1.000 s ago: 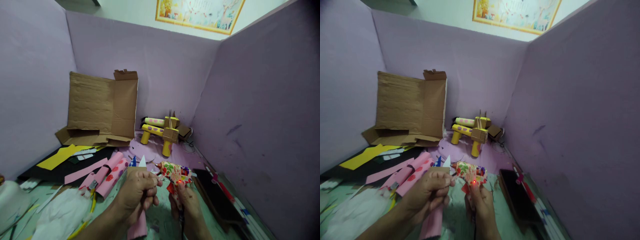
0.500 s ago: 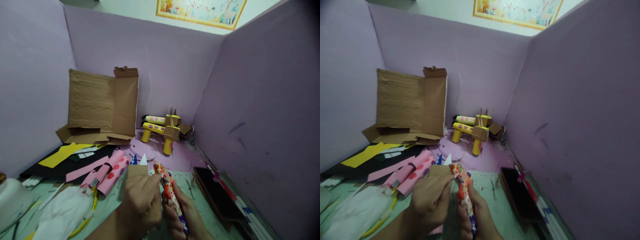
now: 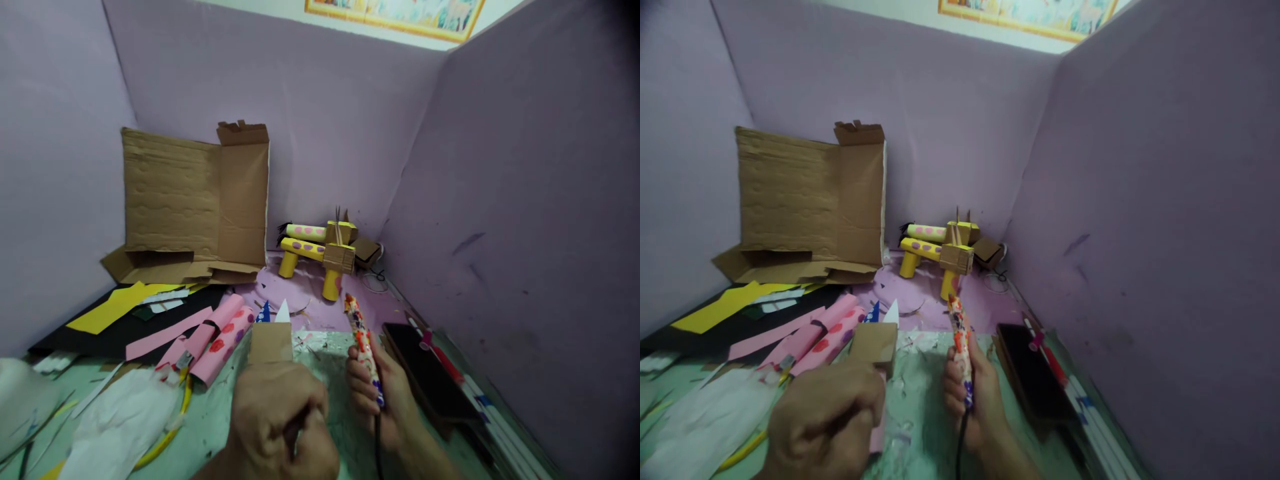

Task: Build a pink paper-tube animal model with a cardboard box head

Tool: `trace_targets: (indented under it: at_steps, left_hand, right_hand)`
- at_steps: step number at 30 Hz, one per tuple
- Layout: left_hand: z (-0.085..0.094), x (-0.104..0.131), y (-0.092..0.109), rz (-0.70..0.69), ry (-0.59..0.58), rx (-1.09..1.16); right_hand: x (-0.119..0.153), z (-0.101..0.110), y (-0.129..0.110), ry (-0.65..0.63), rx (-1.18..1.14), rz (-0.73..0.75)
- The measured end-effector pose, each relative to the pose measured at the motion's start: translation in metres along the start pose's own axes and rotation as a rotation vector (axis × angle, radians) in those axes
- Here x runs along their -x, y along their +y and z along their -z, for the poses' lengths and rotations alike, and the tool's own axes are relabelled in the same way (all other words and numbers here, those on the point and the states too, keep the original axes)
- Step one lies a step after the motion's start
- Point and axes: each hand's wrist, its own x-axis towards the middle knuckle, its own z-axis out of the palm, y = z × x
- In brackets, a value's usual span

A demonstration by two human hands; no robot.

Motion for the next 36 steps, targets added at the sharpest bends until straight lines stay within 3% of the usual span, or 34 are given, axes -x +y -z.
trace_targets:
  at_steps: [2, 5, 8, 14, 18, 20, 24, 26, 28, 32, 36]
  left_hand:
    - [0.008, -0.002, 0.001, 0.031, -0.056, 0.062]
    - [0.017, -0.007, -0.006, 0.231, -0.112, 0.159]
    - [0.02, -0.013, -0.018, 0.41, -0.139, 0.228]
    - [0.021, -0.022, -0.026, 0.537, -0.11, 0.085]
    - [0.025, -0.026, -0.025, 0.468, -0.162, -0.029]
    - [0.031, -0.026, -0.023, 0.4, -0.285, -0.029]
    - [0.046, -0.026, -0.015, 0.316, -0.77, 0.0]
    - [0.049, -0.026, -0.009, 0.299, -0.906, 0.018]
    - [0.047, -0.025, -0.006, 0.263, -0.895, 0.03]
    - [0.041, -0.02, -0.006, 0.22, -0.721, 0.048]
    - [0.037, -0.02, -0.004, 0.352, -0.672, 0.077]
  right_hand:
    - [-0.002, 0.007, -0.007, -0.134, -0.048, -0.016]
    - [-0.005, 0.016, -0.009, -0.368, -0.135, -0.165]
    - [-0.008, 0.021, -0.006, -0.506, -0.217, -0.307]
    - [-0.012, 0.027, -0.001, -0.591, -0.265, -0.42]
    - [-0.012, 0.027, 0.0, -0.625, -0.273, -0.43]
    - [-0.013, 0.028, 0.0, -0.633, -0.272, -0.429]
    - [-0.015, 0.028, 0.0, -0.645, -0.277, -0.434]
    - [-0.015, 0.029, 0.0, -0.644, -0.276, -0.436]
    - [-0.015, 0.03, 0.0, -0.635, -0.274, -0.433]
    - [-0.014, 0.03, 0.001, -0.665, -0.294, -0.433]
    - [-0.016, 0.03, 0.007, -0.803, -0.356, -0.466]
